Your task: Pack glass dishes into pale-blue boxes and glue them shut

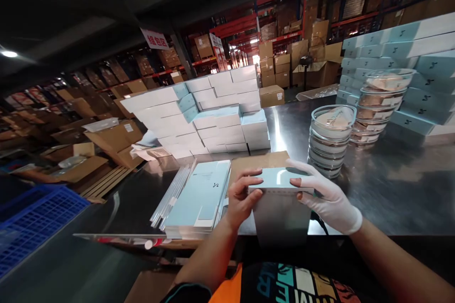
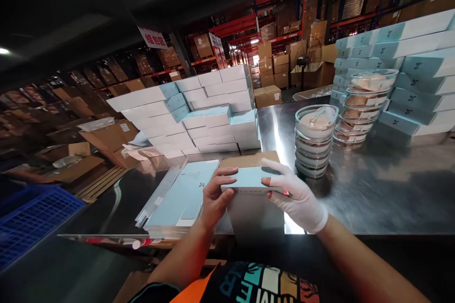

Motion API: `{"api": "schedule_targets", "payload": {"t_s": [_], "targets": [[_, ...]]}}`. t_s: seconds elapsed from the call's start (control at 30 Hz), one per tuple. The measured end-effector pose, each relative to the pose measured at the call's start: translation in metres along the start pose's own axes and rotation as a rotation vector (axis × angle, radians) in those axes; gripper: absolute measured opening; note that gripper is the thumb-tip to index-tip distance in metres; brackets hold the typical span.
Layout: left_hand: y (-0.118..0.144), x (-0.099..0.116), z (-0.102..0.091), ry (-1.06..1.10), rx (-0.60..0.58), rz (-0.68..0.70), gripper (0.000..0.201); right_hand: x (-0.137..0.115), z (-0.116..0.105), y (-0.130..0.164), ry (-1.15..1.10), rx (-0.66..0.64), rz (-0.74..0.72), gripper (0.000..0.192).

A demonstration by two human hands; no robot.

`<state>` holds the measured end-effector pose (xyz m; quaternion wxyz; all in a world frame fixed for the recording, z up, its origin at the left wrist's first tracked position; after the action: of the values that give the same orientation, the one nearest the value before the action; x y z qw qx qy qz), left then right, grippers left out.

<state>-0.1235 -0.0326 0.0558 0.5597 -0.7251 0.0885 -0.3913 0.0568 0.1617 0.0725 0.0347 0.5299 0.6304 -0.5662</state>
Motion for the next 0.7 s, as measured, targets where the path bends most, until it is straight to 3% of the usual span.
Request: {"api": "schedule_targets", "payload": {"t_s": [0.1, 0.23, 0.3, 0.33, 0.4, 0.47, 0.53, 0.57, 0.63, 0.7], "targets": [[-0.023, 0.018, -0.012, -0.184, -0.242, 0.075, 0.023, -0.014, 0.011, 0.001, 0.085, 0.024, -0.119, 0.034], [-0.053, 0.052, -0.005, -0.599, -0.690, 0.067, 0.064, -0.031, 0.030, -0.010, 0.308, -0.013, -0.280, 0.055], [-0.061, 0.063, -0.002, -0.679, -0.800, 0.049, 0.074, -0.025, 0.025, -0.023, 0.390, -0.091, -0.278, 0.074], [-0.063, 0.064, -0.004, -0.697, -0.788, 0.040, 0.072, -0.017, 0.015, -0.032, 0.452, -0.086, -0.244, 0.080], [-0.066, 0.059, -0.019, -0.714, -0.590, 0.001, 0.069, 0.005, -0.020, -0.056, 0.659, 0.066, -0.108, 0.080], [-0.064, 0.045, -0.046, -0.648, -0.213, -0.092, 0.083, 0.033, -0.065, -0.080, 0.990, 0.286, 0.146, 0.073], [-0.051, 0.023, -0.070, -0.481, 0.139, -0.236, 0.110, 0.059, -0.103, -0.100, 1.188, 0.292, 0.374, 0.043], [-0.042, 0.011, -0.076, -0.382, 0.256, -0.313, 0.123, 0.068, -0.118, -0.108, 1.223, 0.263, 0.424, 0.029], [-0.023, -0.012, -0.078, -0.215, 0.366, -0.447, 0.133, 0.074, -0.139, -0.122, 1.230, 0.212, 0.442, 0.022], [-0.004, -0.028, -0.068, -0.125, 0.394, -0.521, 0.124, 0.066, -0.156, -0.131, 1.219, 0.241, 0.411, 0.030]]}}
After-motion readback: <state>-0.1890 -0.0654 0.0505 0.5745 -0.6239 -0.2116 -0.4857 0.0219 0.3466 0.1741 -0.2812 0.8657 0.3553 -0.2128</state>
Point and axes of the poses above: each hand's wrist, its own y-axis away from the middle knuckle, its own z-axis out of the palm, x = y × z, the point moved 3 cm from there along -y, towards the middle knuckle, and after that the axes turned 7 degrees about z, right-handed, at the moved point
